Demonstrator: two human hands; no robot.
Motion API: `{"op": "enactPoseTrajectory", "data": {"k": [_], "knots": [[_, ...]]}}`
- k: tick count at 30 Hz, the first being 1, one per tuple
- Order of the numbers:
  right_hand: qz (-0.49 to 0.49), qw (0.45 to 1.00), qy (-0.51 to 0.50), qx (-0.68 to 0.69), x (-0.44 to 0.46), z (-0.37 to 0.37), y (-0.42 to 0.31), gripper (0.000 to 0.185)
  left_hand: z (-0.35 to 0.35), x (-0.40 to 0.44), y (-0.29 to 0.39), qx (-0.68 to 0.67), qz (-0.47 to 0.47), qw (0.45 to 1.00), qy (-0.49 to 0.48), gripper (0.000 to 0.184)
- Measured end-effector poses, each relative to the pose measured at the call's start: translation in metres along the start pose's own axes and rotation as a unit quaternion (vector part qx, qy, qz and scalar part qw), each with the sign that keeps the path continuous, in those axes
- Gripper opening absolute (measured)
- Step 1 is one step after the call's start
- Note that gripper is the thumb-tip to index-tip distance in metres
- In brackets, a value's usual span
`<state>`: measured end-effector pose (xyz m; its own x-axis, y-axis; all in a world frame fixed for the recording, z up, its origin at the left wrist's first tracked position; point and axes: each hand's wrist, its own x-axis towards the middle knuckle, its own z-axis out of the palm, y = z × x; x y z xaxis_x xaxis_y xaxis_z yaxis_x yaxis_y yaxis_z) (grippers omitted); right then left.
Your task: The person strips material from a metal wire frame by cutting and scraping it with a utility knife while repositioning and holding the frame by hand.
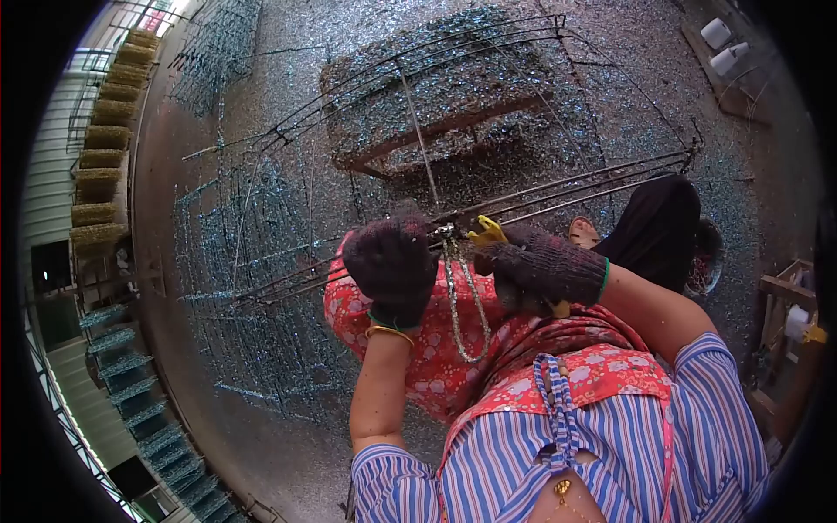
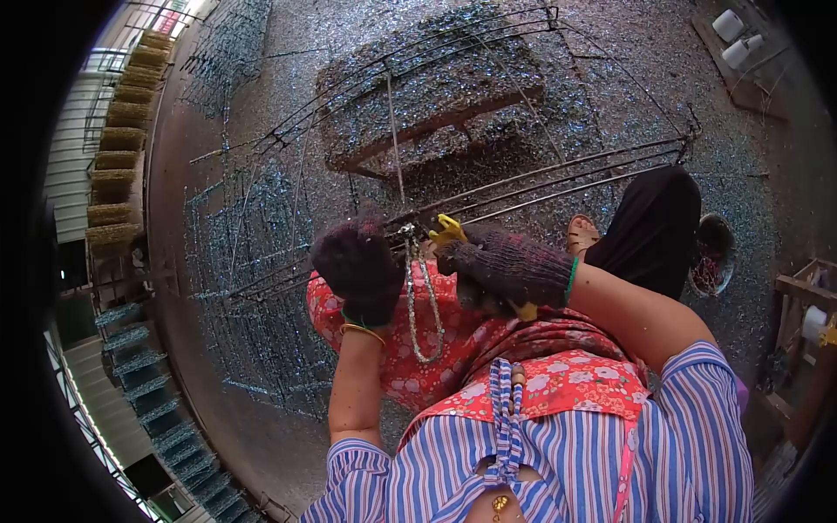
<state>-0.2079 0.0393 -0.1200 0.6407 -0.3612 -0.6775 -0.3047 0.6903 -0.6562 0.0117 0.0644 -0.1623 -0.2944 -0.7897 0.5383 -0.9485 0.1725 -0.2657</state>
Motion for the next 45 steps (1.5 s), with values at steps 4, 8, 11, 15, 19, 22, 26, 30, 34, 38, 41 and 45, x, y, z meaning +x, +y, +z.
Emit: {"op": "enactPoseTrajectory", "data": {"k": [4,8,11,15,19,22,26,30,34,38,41,45], "knots": [[-0.051,0.996,0.047,-0.05,-0.005,0.001,0.014,0.033,-0.005,-0.001,0.004,0.001,0.011,1.0,0.0,0.013],[-0.013,1.0,0.027,0.001,0.002,0.014,-0.004,0.032,0.005,-0.005,-0.002,-0.005,-0.003,1.0,-0.014,0.015],[-0.051,0.994,-0.047,0.088,0.024,0.003,0.014,0.034,0.008,-0.009,-0.003,0.02,-0.012,1.0,-0.011,0.017],[-0.067,0.96,-0.159,0.219,0.028,-0.014,0.027,0.036,0.001,-0.006,-0.001,0.006,0.01,1.0,-0.012,0.016],[-0.003,0.998,-0.048,0.049,-0.014,-0.018,0.009,0.036,0.0,-0.008,-0.001,0.001,0.01,1.0,-0.005,0.02],[-0.056,0.991,-0.023,-0.121,-0.035,-0.027,-0.004,0.035,-0.001,-0.009,-0.003,-0.036,0.021,0.999,-0.032,0.028],[-0.295,0.885,0.068,-0.355,-0.033,-0.049,-0.023,0.033,-0.004,-0.01,-0.004,-0.022,0.024,0.998,-0.058,0.034],[-0.375,0.599,0.2,-0.678,-0.017,-0.076,-0.06,0.032,-0.003,-0.008,-0.009,-0.045,0.046,0.997,-0.036,0.036],[-0.383,0.554,0.064,-0.737,0.023,-0.09,-0.076,0.031,-0.003,-0.016,-0.013,-0.064,0.037,0.994,-0.083,0.035],[-0.354,0.6,-0.05,-0.716,0.052,-0.09,-0.08,0.03,-0.005,-0.014,-0.016,-0.073,0.056,0.99,-0.11,0.029],[-0.362,0.604,-0.092,-0.705,0.061,-0.095,-0.085,0.027,0.002,-0.019,-0.018,-0.125,0.048,0.983,-0.124,0.031],[-0.365,0.608,-0.114,-0.696,0.083,-0.102,-0.076,0.024,0.021,-0.031,0.009,-0.323,-0.19,0.927,0.016,0.034]]}}
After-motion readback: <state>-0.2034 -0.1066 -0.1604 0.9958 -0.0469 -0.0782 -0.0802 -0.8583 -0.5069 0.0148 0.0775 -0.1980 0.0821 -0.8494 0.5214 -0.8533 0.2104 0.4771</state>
